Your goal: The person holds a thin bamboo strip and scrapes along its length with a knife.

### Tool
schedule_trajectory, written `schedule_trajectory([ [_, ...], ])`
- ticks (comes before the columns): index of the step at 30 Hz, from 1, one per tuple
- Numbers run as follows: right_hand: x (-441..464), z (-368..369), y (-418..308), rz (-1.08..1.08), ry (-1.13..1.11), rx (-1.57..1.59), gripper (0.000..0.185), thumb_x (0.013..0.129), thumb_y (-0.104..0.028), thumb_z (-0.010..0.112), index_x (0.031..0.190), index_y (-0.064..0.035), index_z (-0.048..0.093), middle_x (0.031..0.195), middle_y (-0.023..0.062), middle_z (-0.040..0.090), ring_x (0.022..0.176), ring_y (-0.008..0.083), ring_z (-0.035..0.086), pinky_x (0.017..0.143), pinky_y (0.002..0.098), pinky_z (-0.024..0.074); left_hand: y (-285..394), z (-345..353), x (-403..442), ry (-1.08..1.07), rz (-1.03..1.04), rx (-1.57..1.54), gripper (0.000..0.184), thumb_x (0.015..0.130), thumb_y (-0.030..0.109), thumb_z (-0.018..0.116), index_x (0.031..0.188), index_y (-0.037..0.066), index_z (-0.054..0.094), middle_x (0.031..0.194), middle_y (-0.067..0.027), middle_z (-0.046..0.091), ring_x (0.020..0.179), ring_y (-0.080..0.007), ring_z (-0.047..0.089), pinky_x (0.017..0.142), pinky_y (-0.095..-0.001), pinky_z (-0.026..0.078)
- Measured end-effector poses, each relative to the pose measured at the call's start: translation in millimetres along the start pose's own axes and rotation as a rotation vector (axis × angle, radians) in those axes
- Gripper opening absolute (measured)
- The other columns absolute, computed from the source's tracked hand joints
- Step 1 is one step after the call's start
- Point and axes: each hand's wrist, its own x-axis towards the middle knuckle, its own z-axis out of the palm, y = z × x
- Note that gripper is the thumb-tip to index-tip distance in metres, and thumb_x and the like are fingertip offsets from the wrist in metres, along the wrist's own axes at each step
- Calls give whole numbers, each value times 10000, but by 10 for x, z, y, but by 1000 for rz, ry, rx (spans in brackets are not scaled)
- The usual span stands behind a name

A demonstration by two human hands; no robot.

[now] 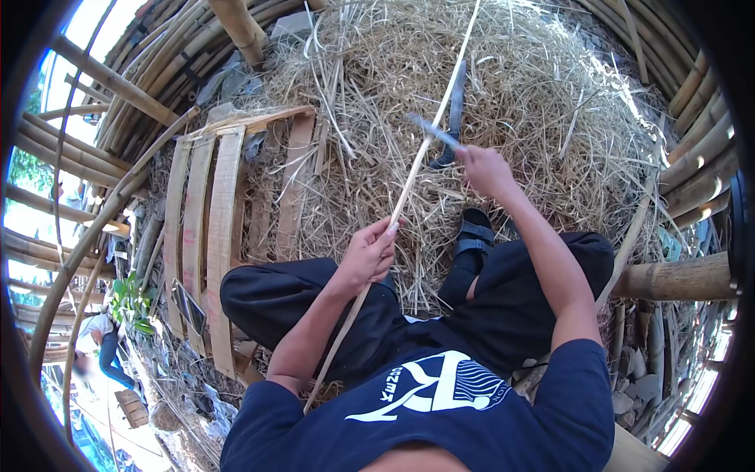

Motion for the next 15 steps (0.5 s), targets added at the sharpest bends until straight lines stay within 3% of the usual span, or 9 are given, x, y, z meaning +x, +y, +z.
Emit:
schedule_trajectory([
  [2, 160, -30, 211, 76, 71, 145, 493, 983, -438, 365, 992, -36, 650, 914, 240, 664, 879, 425, 631, 772, 489, 485, -48, -57, 7, -17, 7, 40, 309, 1027, 196, 418, 1297, 51, 460, 615, 57, 334, 366, -3, 259, 310, -168, 251],
  [4, 189, -205, 216, 328, 43, 211, 587, 982, -482, 340, 961, 9, 662, 935, 262, 660, 926, 426, 622, 826, 489, 467, -70, -62, 19, -4, 4, 35, 307, 1026, 201, 423, 1295, 58, 464, 624, 53, 344, 361, -7, 266, 308, -172, 261],
  [5, 148, -205, 188, 339, 76, 274, 684, 958, -565, 342, 900, 37, 663, 904, 263, 665, 929, 408, 627, 835, 476, 456, -76, -89, 36, -33, -5, 36, 337, 1021, 200, 435, 1329, 64, 446, 636, 43, 375, 368, -13, 302, 323, -175, 297],
  [8, 45, -5, 26, 294, -51, 537, 655, 868, -644, 514, 805, -6, 645, 699, 111, 616, 641, 218, 591, 638, 370, 471, -164, -56, 138, -13, 13, 141, 386, 1016, 189, 447, 1383, 76, 410, 655, 31, 417, 391, -20, 350, 351, -171, 335],
  [9, -44, -4, -122, 331, -159, 624, 607, 858, -630, 549, 779, -33, 622, 649, 60, 563, 560, 162, 530, 549, 330, 436, -211, -91, 178, -61, 14, 154, 456, 1008, 177, 460, 1439, 80, 348, 719, 3, 510, 440, -29, 421, 410, -170, 399],
  [10, -139, -15, -277, 365, -266, 714, 564, 849, -617, 585, 753, -61, 600, 599, 8, 510, 479, 107, 469, 459, 289, 400, -239, -78, 181, -58, 12, 154, 456, 1008, 177, 460, 1439, 80, 348, 719, 3, 510, 440, -29, 421, 410, -170, 399],
  [12, -284, 45, -455, 353, -382, 833, 506, 838, -587, 627, 743, -95, 565, 557, -49, 434, 408, 56, 388, 378, 235, 303, -267, -35, 217, -130, 91, 205, 489, 1004, 169, 464, 1459, 73, 314, 802, -28, 582, 483, -40, 476, 467, -177, 448],
  [13, -323, 108, -463, 305, -438, 888, 466, 835, -538, 667, 769, -86, 575, 538, -57, 401, 416, 62, 395, 381, 238, 309, -288, -71, 257, -187, 88, 222, 537, 999, 164, 474, 1480, 64, 258, 884, -58, 619, 520, -56, 530, 515, -193, 485],
  [15, -388, 168, -505, 318, -509, 1005, 347, 887, -398, 664, 775, -88, 556, 538, -62, 386, 406, 59, 353, 380, 246, 288, -303, -50, 257, -184, 83, 228, 553, 997, 165, 477, 1485, 63, 238, 900, -65, 622, 525, -62, 542, 517, -197, 489],
])
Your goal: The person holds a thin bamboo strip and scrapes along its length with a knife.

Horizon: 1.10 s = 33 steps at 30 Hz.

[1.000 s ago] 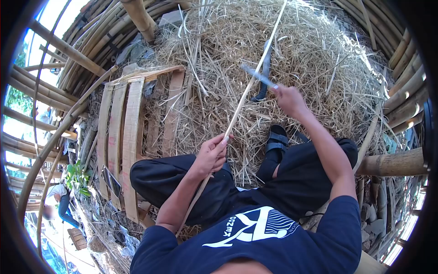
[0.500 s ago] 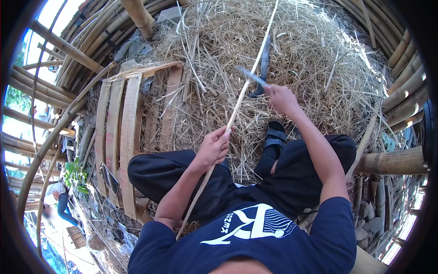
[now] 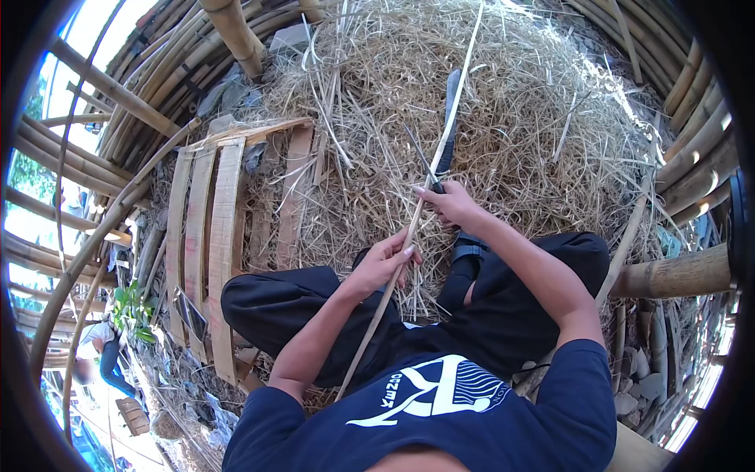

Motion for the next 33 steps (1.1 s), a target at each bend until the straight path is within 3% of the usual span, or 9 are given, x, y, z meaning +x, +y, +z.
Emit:
schedule_trajectory([
  [5, 55, -31, -17, -30, 73, 166, 278, 923, -324, 635, 860, -58, 586, 555, -81, 368, 413, 48, 328, 387, 230, 254, 103, 89, -95, 0, -56, 18, 610, 986, 219, 513, 1484, 50, 204, 943, -81, 635, 547, -91, 582, 536, -205, 512],
  [6, 43, -75, -67, -61, 85, 229, 277, 925, -321, 633, 858, -56, 585, 557, -84, 363, 414, 43, 323, 387, 227, 256, 98, 62, -98, -40, -106, 6, 503, 984, 264, 518, 1403, 34, 361, 929, -70, 634, 566, -100, 592, 550, -216, 523],
  [10, 141, -273, -97, -124, 155, 382, 274, 938, -313, 614, 854, -55, 579, 560, -87, 354, 416, 33, 313, 385, 218, 258, 108, 77, -135, -157, -207, 97, 352, 994, 332, 492, 1135, 18, 567, 815, -36, 611, 624, -100, 609, 595, -251, 536],
  [13, 133, -311, -105, -117, 160, 414, 274, 943, -331, 600, 861, -70, 581, 564, -85, 342, 421, 28, 304, 383, 215, 249, 94, 80, -147, -220, -222, -1, 316, 999, 329, 481, 1024, 25, 561, 780, -32, 604, 639, -105, 614, 616, -262, 537],
  [16, 193, -336, -53, -47, 185, 233, 334, 955, -376, 559, 858, -58, 591, 560, -39, 418, 448, 93, 403, 417, 270, 331, 46, 25, -120, -88, -194, -92, 283, 1016, 309, 439, 1032, 38, 518, 708, -3, 538, 524, -95, 553, 503, -243, 496],
  [18, 197, -258, -18, -171, 409, -304, 400, 976, -396, 481, 852, -32, 591, 608, 79, 555, 536, 247, 544, 525, 375, 432, 69, 25, -104, 85, -214, -197, 247, 1035, 278, 389, 1103, 58, 478, 630, 30, 427, 384, -49, 398, 348, -196, 365],
  [22, 25, -134, 32, -471, 290, -835, 441, 989, -388, 405, 852, -4, 574, 761, 232, 625, 752, 433, 594, 692, 508, 461, 128, -39, -95, 238, -167, -128, 263, 1037, 258, 388, 1191, 68, 484, 628, 32, 417, 371, -8, 286, 316, -162, 230],
  [26, -59, -67, 105, -547, 146, -1102, 325, 986, -332, 434, 918, -37, 552, 774, 228, 613, 755, 420, 593, 681, 516, 453, 191, -48, -127, 238, -147, -150, 286, 1036, 260, 394, 1226, 70, 490, 634, 37, 420, 374, -6, 287, 318, -164, 230],
  [33, -14, -269, 143, -613, 213, -1023, 349, 965, -386, 460, 896, -68, 589, 757, 210, 639, 731, 421, 614, 675, 516, 487, 165, -88, -176, 188, -146, -242, 300, 1034, 244, 403, 1253, 64, 500, 629, 49, 387, 382, -5, 282, 328, -157, 226],
])
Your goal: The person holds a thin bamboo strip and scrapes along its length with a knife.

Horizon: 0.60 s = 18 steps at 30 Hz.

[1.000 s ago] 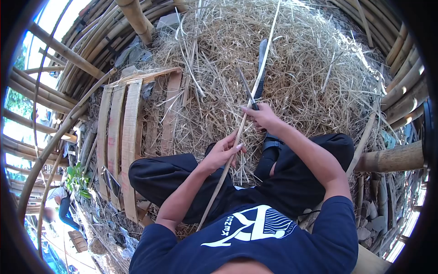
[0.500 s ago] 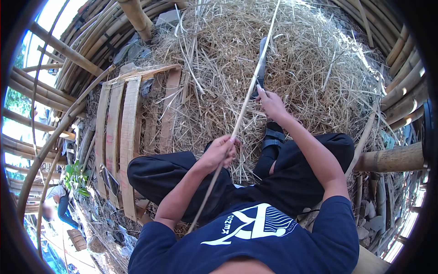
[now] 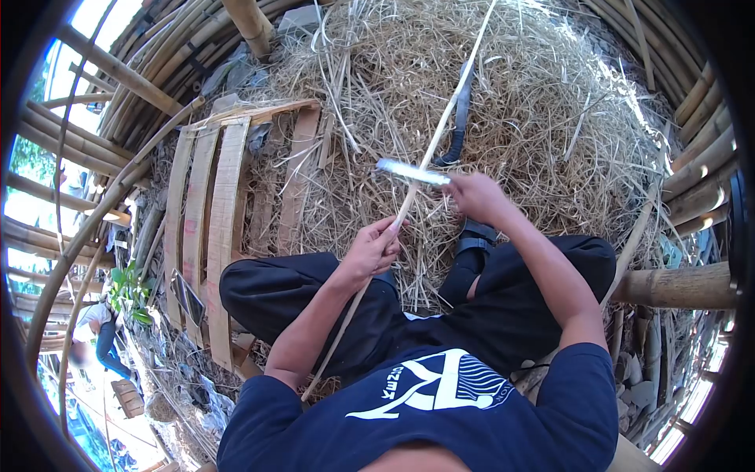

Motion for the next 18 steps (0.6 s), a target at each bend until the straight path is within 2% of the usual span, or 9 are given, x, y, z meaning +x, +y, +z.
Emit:
schedule_trajectory([
  [3, 167, -194, 326, 214, 9, -75, 373, 965, -393, 458, 877, -59, 600, 776, 208, 648, 740, 420, 623, 680, 520, 491, 17, 8, -53, -2, -5, -17, 292, 1033, 233, 407, 1248, 61, 503, 618, 51, 368, 383, -4, 281, 326, -158, 227],
  [6, 227, -295, 246, 248, 22, -31, 384, 966, -385, 456, 866, -42, 598, 748, 212, 635, 744, 417, 620, 678, 519, 483, 57, 20, -76, -16, 8, -27, 289, 1030, 231, 418, 1240, 54, 508, 605, 58, 347, 382, -2, 282, 322, -159, 232],
  [8, 101, -269, -21, 131, -78, -6, 367, 964, -370, 463, 873, -42, 601, 728, 211, 624, 726, 413, 612, 674, 511, 477, 70, 10, -68, -7, 16, -27, 289, 1030, 234, 419, 1233, 51, 512, 603, 63, 344, 382, -2, 285, 321, -158, 233],
  [9, 46, -171, -82, 17, -102, 4, 312, 955, -337, 488, 878, -63, 616, 687, 192, 604, 658, 400, 593, 612, 489, 460, 63, 21, -54, 12, 16, -3, 286, 1030, 237, 420, 1227, 53, 514, 596, 68, 334, 383, 0, 274, 321, -158, 230],
  [10, -3, -72, -91, -25, -106, -32, 277, 947, -330, 499, 888, -90, 624, 696, 186, 603, 664, 405, 590, 613, 496, 454, 56, 26, -48, 18, 16, -7, 286, 1030, 237, 420, 1227, 53, 514, 596, 68, 334, 383, 0, 274, 321, -158, 230],
  [16, 100, -63, 200, -27, -66, -122, 267, 937, -354, 504, 916, -118, 628, 693, 178, 610, 681, 400, 594, 625, 504, 457, 20, 35, 12, 35, 23, 47, 276, 1030, 242, 420, 1208, 54, 514, 594, 88, 304, 393, 11, 247, 330, -161, 205],
  [18, 171, -30, 307, -102, 38, -207, 340, 944, -400, 477, 841, -101, 604, 692, 171, 622, 704, 396, 609, 626, 514, 466, 44, 34, 18, 47, 11, 59, 270, 1031, 238, 419, 1202, 52, 516, 596, 94, 294, 398, 14, 246, 333, -163, 197],
])
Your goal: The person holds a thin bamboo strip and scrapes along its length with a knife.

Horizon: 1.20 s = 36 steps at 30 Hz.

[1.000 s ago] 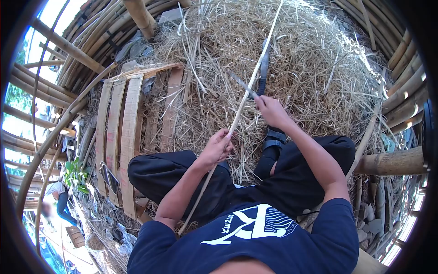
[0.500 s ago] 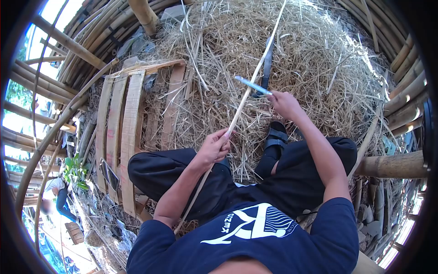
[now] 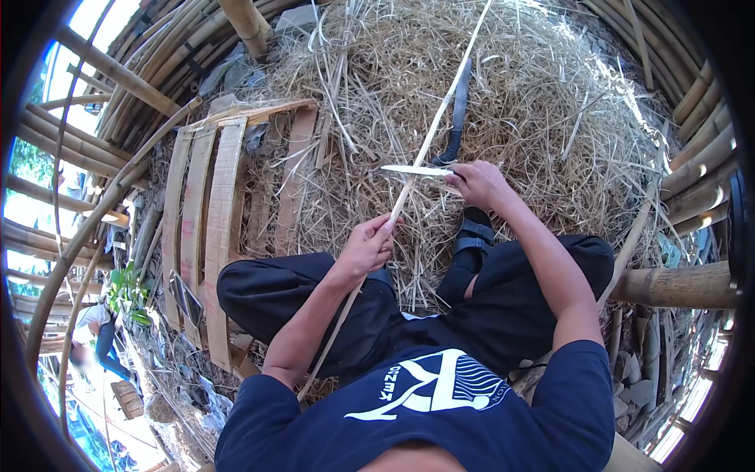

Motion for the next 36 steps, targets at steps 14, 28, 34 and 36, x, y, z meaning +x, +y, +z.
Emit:
schedule_trajectory([
  [14, 79, -140, 336, 352, 258, 318, 332, 976, -328, 461, 1092, -81, 649, 938, 220, 661, 864, 367, 639, 776, 445, 490, 70, -44, -61, -35, 17, -40, 278, 1036, 242, 395, 1194, 41, 502, 586, 63, 323, 369, -8, 257, 317, -173, 217],
  [28, -279, -19, -803, 34, -134, 235, 443, 969, -392, 445, 799, -5, 578, 683, 227, 609, 682, 433, 597, 642, 528, 468, -180, -100, 167, 246, 291, 563, 231, 982, 211, 508, 1056, 23, 620, 656, -16, 510, 554, -90, 477, 521, -276, 379],
  [34, -251, 32, -720, -42, -68, 133, 429, 959, -408, 458, 763, -43, 570, 638, 200, 595, 642, 413, 596, 592, 511, 455, -183, -50, 128, 310, 402, 725, 195, 954, 149, 524, 1058, 7, 609, 666, -35, 495, 575, -97, 423, 541, -291, 355],
  [36, -180, 113, -564, -66, -30, 134, 321, 947, -371, 494, 832, -80, 563, 615, 190, 565, 640, 416, 576, 566, 515, 430, -100, 1, 112, 310, 421, 709, 183, 951, 132, 527, 1047, 0, 609, 620, 28, 418, 563, -57, 347, 508, -263, 293],
])
